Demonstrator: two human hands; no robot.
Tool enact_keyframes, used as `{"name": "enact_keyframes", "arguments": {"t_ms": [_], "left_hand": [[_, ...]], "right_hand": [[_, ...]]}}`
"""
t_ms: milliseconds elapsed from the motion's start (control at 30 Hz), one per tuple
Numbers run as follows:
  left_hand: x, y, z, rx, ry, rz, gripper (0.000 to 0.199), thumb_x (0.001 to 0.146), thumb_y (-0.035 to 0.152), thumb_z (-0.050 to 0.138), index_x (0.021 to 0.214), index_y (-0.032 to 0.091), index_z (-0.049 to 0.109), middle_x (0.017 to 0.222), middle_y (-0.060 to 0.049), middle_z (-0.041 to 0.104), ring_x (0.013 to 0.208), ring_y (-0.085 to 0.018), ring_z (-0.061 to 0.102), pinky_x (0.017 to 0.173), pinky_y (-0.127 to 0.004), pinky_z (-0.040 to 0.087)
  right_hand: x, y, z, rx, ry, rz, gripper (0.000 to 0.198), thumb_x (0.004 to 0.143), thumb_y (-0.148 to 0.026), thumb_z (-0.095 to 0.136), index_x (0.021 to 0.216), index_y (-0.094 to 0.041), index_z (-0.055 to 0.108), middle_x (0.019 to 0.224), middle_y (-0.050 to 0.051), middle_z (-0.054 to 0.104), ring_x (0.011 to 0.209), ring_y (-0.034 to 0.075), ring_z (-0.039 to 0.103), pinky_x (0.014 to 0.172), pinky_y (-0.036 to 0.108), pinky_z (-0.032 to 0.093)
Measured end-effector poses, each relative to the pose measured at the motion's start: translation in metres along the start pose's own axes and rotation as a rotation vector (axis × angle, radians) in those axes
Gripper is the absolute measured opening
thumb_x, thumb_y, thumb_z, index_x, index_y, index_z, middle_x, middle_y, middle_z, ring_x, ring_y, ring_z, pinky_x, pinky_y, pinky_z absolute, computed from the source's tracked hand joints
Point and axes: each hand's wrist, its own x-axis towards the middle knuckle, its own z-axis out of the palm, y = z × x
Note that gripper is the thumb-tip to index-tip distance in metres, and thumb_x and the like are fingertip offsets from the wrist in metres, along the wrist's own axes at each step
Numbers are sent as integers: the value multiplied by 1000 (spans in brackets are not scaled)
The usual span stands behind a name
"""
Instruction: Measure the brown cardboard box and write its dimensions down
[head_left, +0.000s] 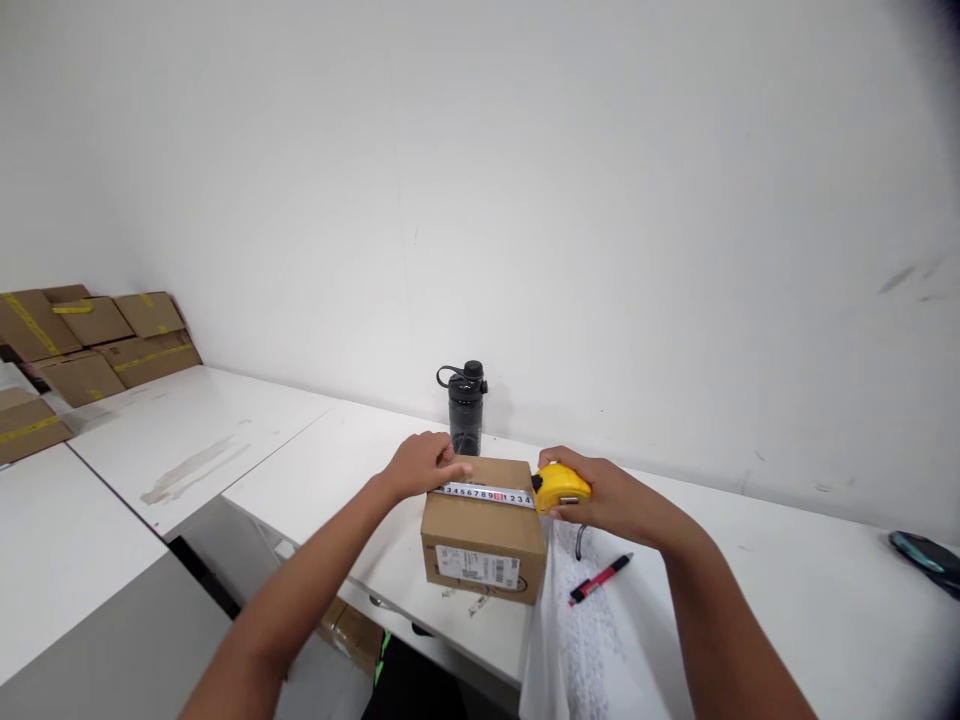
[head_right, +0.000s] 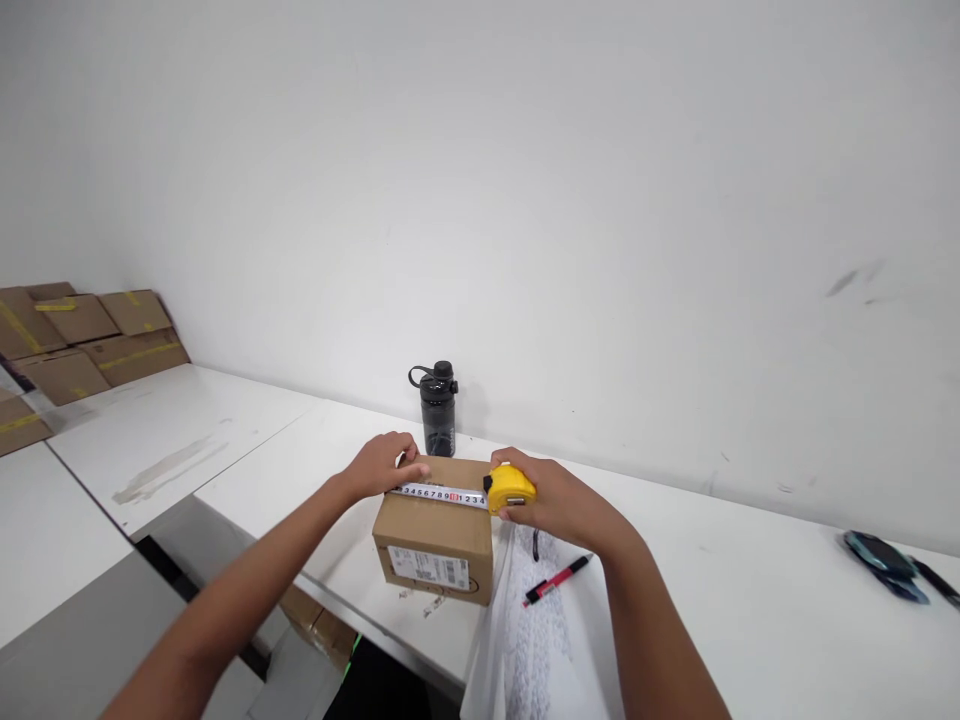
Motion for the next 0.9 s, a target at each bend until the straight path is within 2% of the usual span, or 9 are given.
{"name": "enact_keyframes", "arguments": {"t_ms": [100, 167, 233, 333, 433, 567, 667, 833, 900], "left_hand": [[9, 13, -5, 277, -142, 263, 44, 55, 64, 79, 62, 25, 61, 66, -4, 62, 73, -26, 56, 84, -35, 36], [13, 20, -5, 401, -237, 389, 46, 55, 67, 77, 66, 25, 62, 70, -6, 63, 73, -27, 57, 83, -36, 35], [16, 23, -3, 446, -283, 427, 47, 55, 68, 76, 69, 25, 63, 70, -6, 63, 72, -27, 57, 82, -36, 34], [16, 24, -1, 438, -259, 431, 48, 56, 69, 75, 73, 26, 66, 70, -6, 63, 72, -27, 57, 81, -36, 33], [12, 28, -1, 504, -277, 474, 44, 64, 67, 72, 81, 26, 68, 76, -8, 65, 75, -28, 56, 83, -37, 32], [8, 38, 0, 659, -369, 629, 36, 84, 57, 57, 99, 27, 70, 90, -11, 66, 80, -28, 56, 85, -38, 29], [11, 43, 0, 720, -402, 768, 35, 89, 54, 50, 106, 30, 68, 95, -10, 67, 80, -26, 57, 82, -36, 32], [18, 45, -1, 985, -566, 825, 51, 96, 56, 29, 127, 26, 56, 112, -12, 64, 95, -27, 56, 84, -38, 34], [20, 45, -1, 1094, -584, 856, 54, 97, 55, 24, 133, 23, 49, 118, -13, 62, 102, -27, 55, 85, -39, 35]], "right_hand": [[0, 2, 0, -6, -2, 13, 40, 74, -29, 63, 112, -32, 51, 95, 0, 67, 83, 24, 61, 69, 33, 46], [-1, 3, 1, -18, -2, 19, 39, 74, -29, 63, 110, -32, 50, 94, -1, 66, 82, 23, 61, 69, 32, 46], [-2, 3, 1, -25, 3, 19, 38, 75, -30, 63, 110, -32, 49, 93, -1, 66, 82, 23, 60, 69, 32, 45], [-3, 1, 1, -14, 3, 15, 38, 75, -29, 63, 110, -32, 49, 94, -2, 66, 82, 23, 60, 68, 31, 44], [-2, 1, 0, -9, 1, 8, 39, 75, -28, 63, 111, -32, 50, 93, -2, 66, 81, 22, 60, 67, 31, 44], [-2, 1, -1, -31, 19, 11, 42, 73, -29, 64, 112, -32, 50, 93, -1, 66, 80, 22, 60, 66, 31, 43], [-2, 1, -2, -37, 30, 12, 43, 72, -28, 64, 113, -32, 50, 95, 0, 66, 81, 22, 58, 65, 30, 43], [-2, 0, -2, -40, 23, 22, 43, 73, -29, 63, 113, -31, 49, 95, -1, 65, 79, 21, 57, 64, 28, 42], [-2, 0, -2, -45, 23, 19, 42, 73, -30, 63, 113, -31, 50, 95, -1, 65, 80, 20, 57, 65, 28, 42]]}}
